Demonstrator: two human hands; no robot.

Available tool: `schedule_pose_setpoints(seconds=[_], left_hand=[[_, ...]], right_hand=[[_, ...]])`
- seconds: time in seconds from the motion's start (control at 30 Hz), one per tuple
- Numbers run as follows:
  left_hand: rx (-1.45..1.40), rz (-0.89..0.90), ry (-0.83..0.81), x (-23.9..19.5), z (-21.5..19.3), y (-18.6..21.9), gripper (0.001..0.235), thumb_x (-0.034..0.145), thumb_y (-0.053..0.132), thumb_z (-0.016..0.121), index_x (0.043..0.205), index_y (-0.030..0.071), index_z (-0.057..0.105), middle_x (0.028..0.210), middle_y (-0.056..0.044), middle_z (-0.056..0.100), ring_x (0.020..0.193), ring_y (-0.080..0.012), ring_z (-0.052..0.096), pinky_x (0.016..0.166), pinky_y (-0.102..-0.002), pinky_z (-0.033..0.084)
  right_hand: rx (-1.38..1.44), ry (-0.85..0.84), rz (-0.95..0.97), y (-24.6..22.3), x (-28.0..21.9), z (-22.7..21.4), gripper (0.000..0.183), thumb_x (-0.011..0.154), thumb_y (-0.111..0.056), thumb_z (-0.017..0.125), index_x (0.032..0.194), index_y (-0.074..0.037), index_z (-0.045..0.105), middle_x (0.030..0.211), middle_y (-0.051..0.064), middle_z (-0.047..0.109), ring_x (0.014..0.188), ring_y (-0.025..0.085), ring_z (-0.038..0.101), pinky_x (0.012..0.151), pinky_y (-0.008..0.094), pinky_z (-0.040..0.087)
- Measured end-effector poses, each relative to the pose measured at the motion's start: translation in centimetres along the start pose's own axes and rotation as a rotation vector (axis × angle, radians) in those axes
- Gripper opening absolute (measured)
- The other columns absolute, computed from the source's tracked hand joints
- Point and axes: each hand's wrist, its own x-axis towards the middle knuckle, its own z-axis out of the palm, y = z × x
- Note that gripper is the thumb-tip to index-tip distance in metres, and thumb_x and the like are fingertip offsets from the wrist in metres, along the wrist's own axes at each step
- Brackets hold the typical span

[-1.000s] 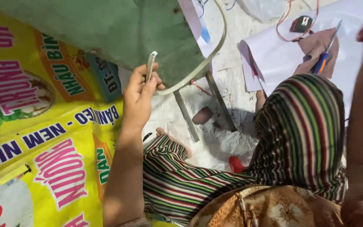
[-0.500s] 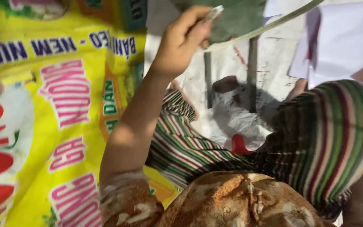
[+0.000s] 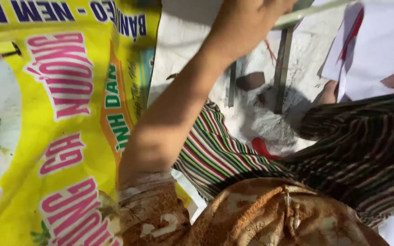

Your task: The person cuts a white cable with scissors, then strips and twists the ends of a red wire. They use a sanding block to smooth the wire ends and then use a screwdriver to tighten screws on a green metal panel, securing the wires.

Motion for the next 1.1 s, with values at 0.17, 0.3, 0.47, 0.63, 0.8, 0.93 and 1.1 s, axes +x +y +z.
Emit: schedule_pose_setpoints(seconds=[0.17, 0.3, 0.47, 0.63, 0.8, 0.93, 1.1], left_hand=[[-0.284, 0.011, 0.032, 0.9, -3.1, 4.8, 0.01, 0.096, 0.009, 0.058, 0.089, 0.002, 0.057, 0.082, 0.0, 0.053, 0.072, -0.0132, 0.049, 0.069, -0.027, 0.042], [-0.258, 0.105, 0.045, -0.6, -3.7, 2.3, 0.014, 0.105, 0.021, 0.059, 0.095, 0.014, 0.066, 0.072, 0.002, 0.06, 0.075, -0.0166, 0.061, 0.081, -0.033, 0.053], [-0.244, -0.055, 0.069, -2.0, -5.2, 1.8, 0.012, 0.104, 0.014, 0.062, 0.095, 0.011, 0.07, 0.071, -0.003, 0.065, 0.075, -0.0185, 0.064, 0.08, -0.035, 0.054], [-0.273, -0.187, 0.053, -2.4, -6.7, 2.6, 0.008, 0.094, 0.005, 0.06, 0.094, 0.001, 0.067, 0.088, -0.003, 0.065, 0.075, -0.0147, 0.062, 0.07, -0.027, 0.051], [-0.335, -0.199, 0.064, -2.1, -6.4, 2.0, 0.005, 0.095, 0.004, 0.063, 0.095, 0.001, 0.067, 0.092, -0.003, 0.064, 0.077, -0.014, 0.06, 0.073, -0.027, 0.053], [-0.237, -0.2, 0.067, -1.5, -5.5, 2.2, 0.003, 0.091, 0.004, 0.066, 0.09, 0.003, 0.068, 0.085, -0.001, 0.062, 0.073, -0.0128, 0.055, 0.068, -0.026, 0.046], [-0.072, -0.161, 0.043, -0.9, -4.5, 3.1, 0.014, 0.092, 0.011, 0.067, 0.082, 0.003, 0.062, 0.08, -0.001, 0.059, 0.068, -0.0145, 0.051, 0.065, -0.028, 0.044]], right_hand=[[-0.279, -0.124, 0.068, -5.5, 12.5, 16.6, 0.06, 0.084, -0.067, 0.065, 0.125, -0.025, 0.068, 0.129, 0.0, 0.069, 0.116, 0.027, 0.068, 0.103, 0.042, 0.054], [-0.462, 0.178, 0.033, -4.4, 28.4, 29.8, 0.05, 0.09, -0.059, 0.057, 0.121, -0.022, 0.069, 0.12, 0.001, 0.069, 0.107, 0.027, 0.065, 0.094, 0.046, 0.049], [-0.791, 1.447, -0.21, -7.8, 33.5, 28.9, 0.02, 0.095, -0.007, 0.053, 0.1, -0.015, 0.07, 0.085, 0.015, 0.067, 0.075, 0.034, 0.066, 0.091, 0.065, 0.054], [-0.539, 0.468, 0.297, -8.4, 32.1, 32.0, 0.038, 0.098, -0.028, 0.047, 0.133, -0.016, 0.054, 0.124, 0.012, 0.064, 0.111, 0.034, 0.053, 0.097, 0.062, 0.036], [-0.549, 0.751, 0.287, -11.0, 28.6, 30.1, 0.044, 0.089, -0.024, 0.059, 0.131, -0.013, 0.05, 0.121, 0.017, 0.056, 0.1, 0.035, 0.053, 0.084, 0.052, 0.043], [-0.375, 0.417, 0.192, -11.4, 29.5, 30.2, 0.05, 0.102, -0.027, 0.046, 0.151, -0.02, 0.04, 0.123, 0.014, 0.057, 0.112, 0.034, 0.048, 0.104, 0.065, 0.032], [-0.174, 0.66, 0.241, -10.5, 32.2, 33.9, 0.014, 0.092, -0.024, 0.051, 0.103, -0.016, 0.056, 0.099, 0.004, 0.061, 0.097, 0.026, 0.05, 0.1, 0.06, 0.033]])
